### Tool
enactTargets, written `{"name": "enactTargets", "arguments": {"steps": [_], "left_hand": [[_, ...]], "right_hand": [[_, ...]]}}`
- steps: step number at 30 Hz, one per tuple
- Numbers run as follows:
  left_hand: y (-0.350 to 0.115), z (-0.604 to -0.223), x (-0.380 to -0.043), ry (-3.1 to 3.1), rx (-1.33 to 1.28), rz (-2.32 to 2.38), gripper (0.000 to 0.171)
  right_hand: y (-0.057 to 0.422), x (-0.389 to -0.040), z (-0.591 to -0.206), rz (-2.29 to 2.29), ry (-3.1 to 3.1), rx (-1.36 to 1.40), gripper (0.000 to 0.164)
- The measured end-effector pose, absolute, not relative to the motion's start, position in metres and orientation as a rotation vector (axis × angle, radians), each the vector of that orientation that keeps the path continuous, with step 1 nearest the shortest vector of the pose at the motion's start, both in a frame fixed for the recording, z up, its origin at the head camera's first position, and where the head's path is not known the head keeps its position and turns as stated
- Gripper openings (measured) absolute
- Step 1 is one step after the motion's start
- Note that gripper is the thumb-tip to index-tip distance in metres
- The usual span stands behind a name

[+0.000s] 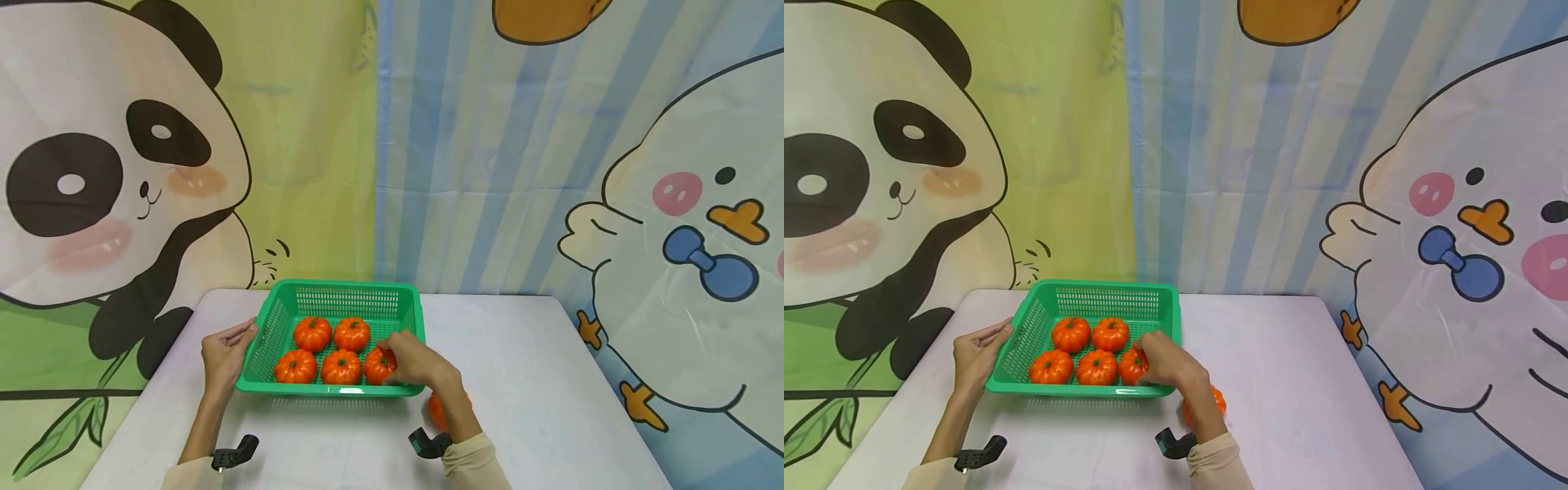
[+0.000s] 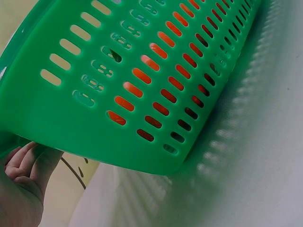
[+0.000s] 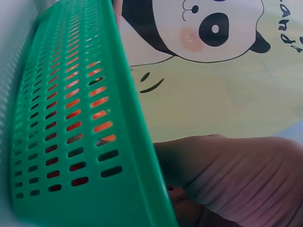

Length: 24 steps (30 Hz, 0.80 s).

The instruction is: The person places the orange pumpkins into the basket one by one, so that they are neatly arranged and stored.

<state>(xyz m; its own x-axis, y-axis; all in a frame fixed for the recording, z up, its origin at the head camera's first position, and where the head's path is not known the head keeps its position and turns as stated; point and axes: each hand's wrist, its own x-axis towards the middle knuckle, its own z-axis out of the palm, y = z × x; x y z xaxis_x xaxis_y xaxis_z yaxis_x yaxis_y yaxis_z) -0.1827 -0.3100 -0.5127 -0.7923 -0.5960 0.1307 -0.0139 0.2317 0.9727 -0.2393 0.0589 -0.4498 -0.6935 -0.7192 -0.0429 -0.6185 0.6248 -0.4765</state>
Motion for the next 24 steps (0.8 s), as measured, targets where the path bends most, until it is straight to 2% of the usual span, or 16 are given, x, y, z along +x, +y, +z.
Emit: {"name": "enactTargets", "arguments": {"steps": [5, 8, 18, 24], "left_hand": [[-0.31, -0.512, -0.183, -2.04, 0.566, -1.597, 0.037], [-0.31, -0.512, -0.182, -2.037, 0.573, -1.603, 0.037], [-0.311, -0.514, -0.181, -2.034, 0.58, -1.602, 0.036], [-0.31, -0.514, -0.183, -2.042, 0.556, -1.582, 0.035]], "right_hand": [[0.054, -0.242, -0.454, -0.607, 2.626, -1.124, 0.036], [0.051, -0.243, -0.456, -0.574, 2.639, -1.158, 0.029], [0.046, -0.242, -0.46, -0.57, 2.655, -1.157, 0.036], [0.045, -0.241, -0.46, -0.567, 2.675, -1.089, 0.032]]}}
